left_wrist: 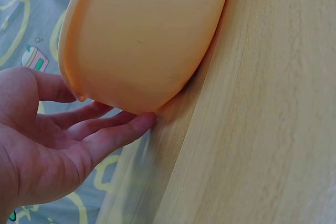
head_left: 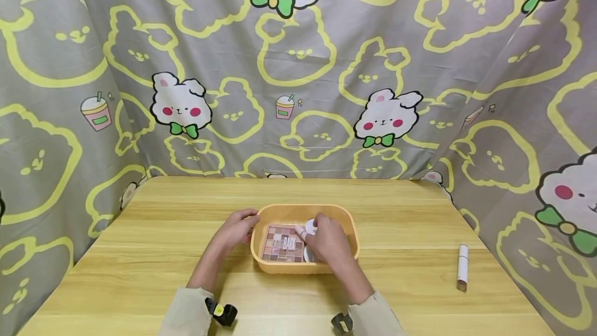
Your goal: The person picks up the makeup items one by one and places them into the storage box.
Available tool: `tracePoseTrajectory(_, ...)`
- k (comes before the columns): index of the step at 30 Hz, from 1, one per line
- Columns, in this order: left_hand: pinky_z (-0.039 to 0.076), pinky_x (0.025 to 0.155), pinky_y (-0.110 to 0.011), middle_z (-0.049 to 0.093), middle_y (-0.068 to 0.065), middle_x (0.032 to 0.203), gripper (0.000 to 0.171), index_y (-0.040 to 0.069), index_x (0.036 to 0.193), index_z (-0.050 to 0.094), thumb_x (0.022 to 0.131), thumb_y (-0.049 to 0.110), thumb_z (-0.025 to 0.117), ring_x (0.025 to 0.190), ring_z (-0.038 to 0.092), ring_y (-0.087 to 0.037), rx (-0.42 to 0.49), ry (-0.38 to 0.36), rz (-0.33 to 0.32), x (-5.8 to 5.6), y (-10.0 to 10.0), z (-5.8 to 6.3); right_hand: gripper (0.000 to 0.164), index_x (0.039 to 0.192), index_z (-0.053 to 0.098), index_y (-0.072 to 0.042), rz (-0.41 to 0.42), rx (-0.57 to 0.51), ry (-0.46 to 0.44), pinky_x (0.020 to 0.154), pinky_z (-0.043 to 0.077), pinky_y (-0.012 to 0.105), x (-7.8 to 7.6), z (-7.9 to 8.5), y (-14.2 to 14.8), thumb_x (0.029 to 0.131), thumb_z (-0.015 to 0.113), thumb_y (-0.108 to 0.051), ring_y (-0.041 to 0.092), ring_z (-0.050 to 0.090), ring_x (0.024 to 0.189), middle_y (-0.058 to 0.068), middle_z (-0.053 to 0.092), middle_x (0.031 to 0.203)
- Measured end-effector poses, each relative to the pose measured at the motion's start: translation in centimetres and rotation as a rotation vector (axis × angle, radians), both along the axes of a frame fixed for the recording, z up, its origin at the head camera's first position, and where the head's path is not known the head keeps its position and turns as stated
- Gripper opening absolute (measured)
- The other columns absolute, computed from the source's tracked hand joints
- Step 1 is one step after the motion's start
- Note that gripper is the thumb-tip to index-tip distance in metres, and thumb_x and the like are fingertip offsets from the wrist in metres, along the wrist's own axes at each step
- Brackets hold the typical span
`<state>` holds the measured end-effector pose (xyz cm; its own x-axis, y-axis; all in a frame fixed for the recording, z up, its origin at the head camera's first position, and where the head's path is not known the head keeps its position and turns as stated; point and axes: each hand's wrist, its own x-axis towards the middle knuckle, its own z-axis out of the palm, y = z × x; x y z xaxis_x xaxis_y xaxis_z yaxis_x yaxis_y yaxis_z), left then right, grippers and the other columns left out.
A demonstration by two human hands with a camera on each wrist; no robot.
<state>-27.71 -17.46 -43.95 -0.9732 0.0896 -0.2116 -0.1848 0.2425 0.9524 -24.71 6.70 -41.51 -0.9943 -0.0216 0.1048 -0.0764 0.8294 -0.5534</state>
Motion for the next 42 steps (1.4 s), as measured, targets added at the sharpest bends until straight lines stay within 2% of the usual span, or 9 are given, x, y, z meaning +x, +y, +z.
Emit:
tracePoseTrajectory(4, 0.06, 0.081, -0.036, 0.064, -0.022, 0.125, 0.04, -0.001, 0.139, 0.054, 0.106, 0.02, 0.049, 0.103, 0.068, -0.024, 0.009, -0.002, 0.004, 0.0, 0.0, 0.0, 0.031, 0.106, 0.067, 0.001, -0.001, -0.014, 0.002, 0.064, 0.051, 0.035, 0.0, 0.4, 0.2, 0.084, 0.077, -0.019, 0.021, 0.058, 0.073, 0.012, 0.067, 0.086)
tracePoseTrajectory(9, 0.06, 0.083, -0.038, 0.064, -0.023, 0.126, 0.04, -0.002, 0.139, 0.053, 0.106, 0.02, 0.048, 0.106, 0.068, -0.025, 0.015, 0.002, -0.003, 0.1, -0.1, 0.1, 0.028, 0.106, 0.066, 0.0, 0.017, -0.033, 0.009, 0.063, 0.049, 0.033, 0.1, 1.1, 0.8, 0.084, 0.075, -0.016, 0.019, 0.058, 0.07, 0.005, 0.065, 0.078)
tracePoseTrajectory(15, 0.06, 0.083, -0.038, 0.064, -0.023, 0.127, 0.04, -0.002, 0.139, 0.053, 0.106, 0.02, 0.048, 0.107, 0.067, -0.026, 0.01, 0.006, -0.008, 0.1, -0.2, 0.1, 0.025, 0.103, 0.068, 0.001, 0.057, -0.096, 0.064, 0.065, 0.049, 0.031, 0.3, 2.2, 2.1, 0.083, 0.077, -0.012, 0.015, 0.057, 0.068, 0.002, 0.064, 0.075)
tracePoseTrajectory(24, 0.06, 0.078, -0.034, 0.065, -0.023, 0.124, 0.04, -0.002, 0.139, 0.053, 0.105, 0.019, 0.049, 0.102, 0.068, -0.024, 0.01, 0.006, 0.001, 0.1, 0.0, 0.0, 0.027, 0.108, 0.067, 0.0, -0.002, -0.148, 0.045, 0.065, 0.051, 0.031, 0.4, 3.6, 4.7, 0.086, 0.074, -0.015, 0.017, 0.061, 0.071, 0.005, 0.068, 0.083)
tracePoseTrajectory(42, 0.059, 0.077, -0.034, 0.066, -0.021, 0.124, 0.041, -0.001, 0.14, 0.053, 0.105, 0.021, 0.049, 0.102, 0.068, -0.023, -0.002, 0.008, 0.0, 0.0, -0.1, -0.1, 0.03, 0.113, 0.065, 0.001, -0.079, -0.167, 0.004, 0.068, 0.053, 0.037, 0.1, 4.4, 9.3, 0.094, 0.067, -0.022, 0.024, 0.066, 0.081, 0.015, 0.071, 0.097)
